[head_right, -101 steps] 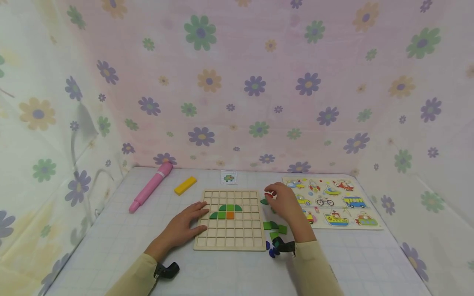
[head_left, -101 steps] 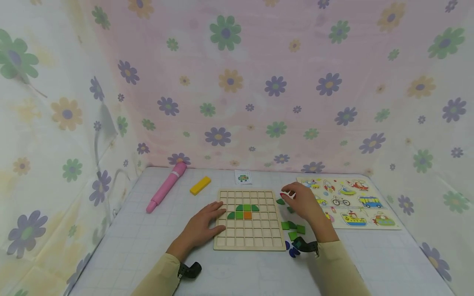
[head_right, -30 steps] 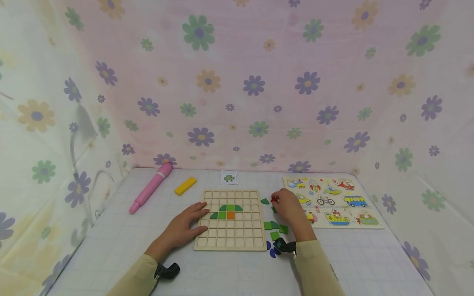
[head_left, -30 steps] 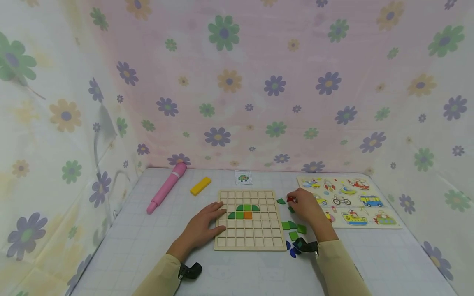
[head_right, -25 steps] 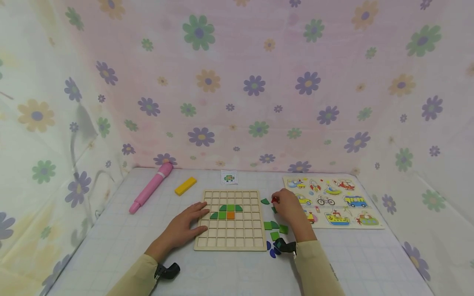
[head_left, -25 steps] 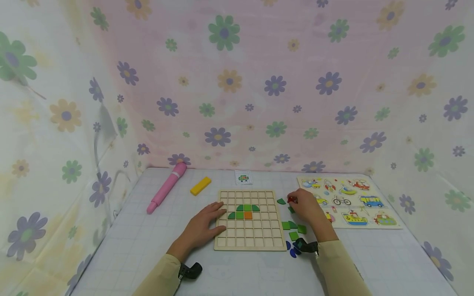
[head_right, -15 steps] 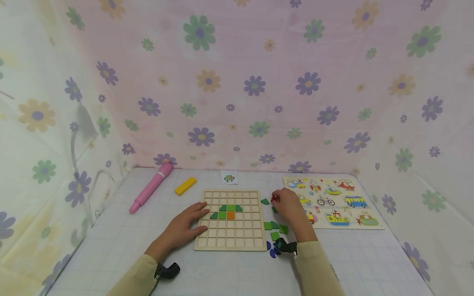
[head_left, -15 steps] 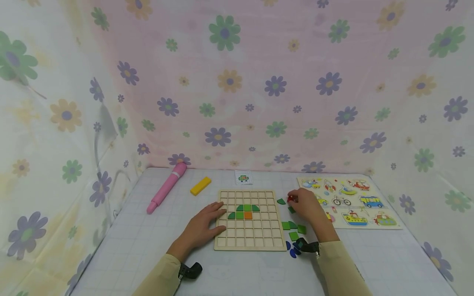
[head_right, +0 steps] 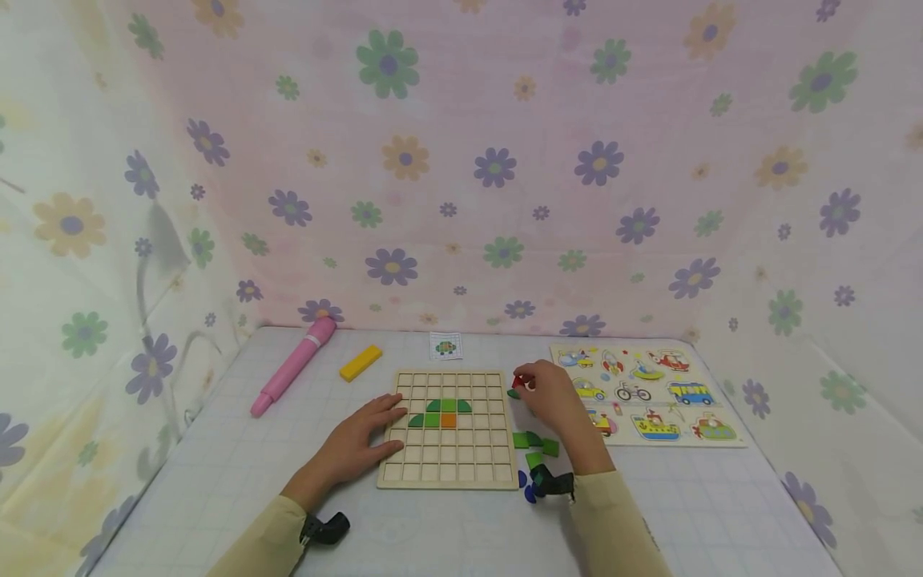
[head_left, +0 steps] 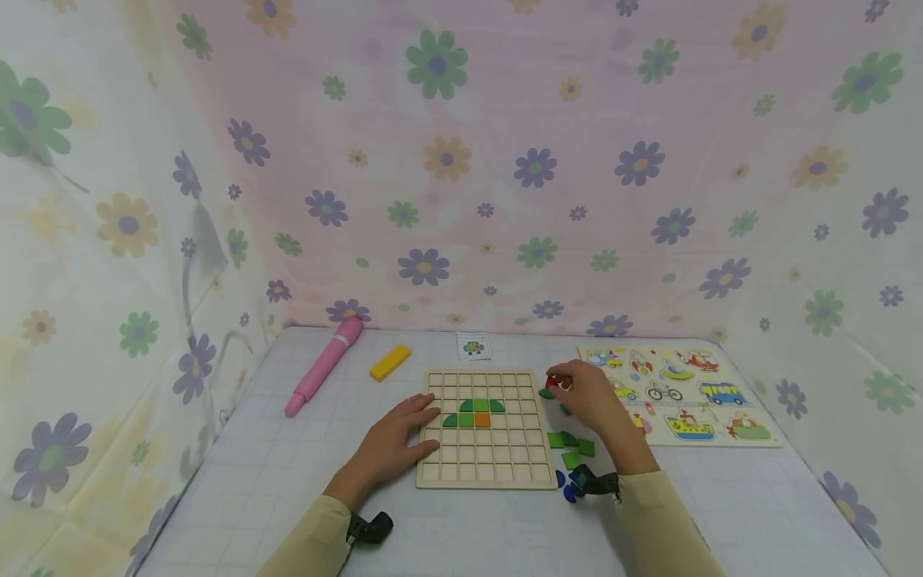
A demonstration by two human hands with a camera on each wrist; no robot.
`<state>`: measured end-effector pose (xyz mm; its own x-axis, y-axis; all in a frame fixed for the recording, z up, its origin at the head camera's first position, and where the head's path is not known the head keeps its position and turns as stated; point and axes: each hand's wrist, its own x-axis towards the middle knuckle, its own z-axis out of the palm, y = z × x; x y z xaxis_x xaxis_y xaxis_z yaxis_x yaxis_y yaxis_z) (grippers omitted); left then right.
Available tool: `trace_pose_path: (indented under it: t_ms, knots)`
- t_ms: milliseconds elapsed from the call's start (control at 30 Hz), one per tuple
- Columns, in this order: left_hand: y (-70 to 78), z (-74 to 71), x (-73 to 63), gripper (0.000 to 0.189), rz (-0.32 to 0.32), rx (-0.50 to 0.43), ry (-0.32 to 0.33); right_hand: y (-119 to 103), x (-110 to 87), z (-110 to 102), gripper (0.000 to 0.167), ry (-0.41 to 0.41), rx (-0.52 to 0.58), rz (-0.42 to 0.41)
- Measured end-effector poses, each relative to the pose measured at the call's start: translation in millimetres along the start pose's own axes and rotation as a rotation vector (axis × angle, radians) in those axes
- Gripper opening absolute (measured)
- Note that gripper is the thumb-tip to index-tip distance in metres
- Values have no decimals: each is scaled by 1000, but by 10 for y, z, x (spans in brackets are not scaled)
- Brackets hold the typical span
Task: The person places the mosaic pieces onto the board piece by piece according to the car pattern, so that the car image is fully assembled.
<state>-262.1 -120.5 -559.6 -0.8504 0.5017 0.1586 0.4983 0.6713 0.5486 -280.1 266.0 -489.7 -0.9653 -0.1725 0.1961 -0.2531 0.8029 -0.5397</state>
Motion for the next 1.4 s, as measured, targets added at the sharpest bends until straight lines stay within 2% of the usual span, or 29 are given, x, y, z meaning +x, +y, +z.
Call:
trace_pose_path:
  t_ms: [367,600,867,1400]
  knots:
    - [18,-9,-4,59,2,3,1,-181,-6,43,28,-11,-1,-59]
    - [22,-13,-6,59,7,0,6,-262,-1,107,26,-46,15,-48]
    - [18,-13,-5,59,13,-4,8,-410,-8,140,26,-68,-13,-92]
    - [37,-40,-17,59,11,-23,-4,-550,-35,329,22,-117,1,-100]
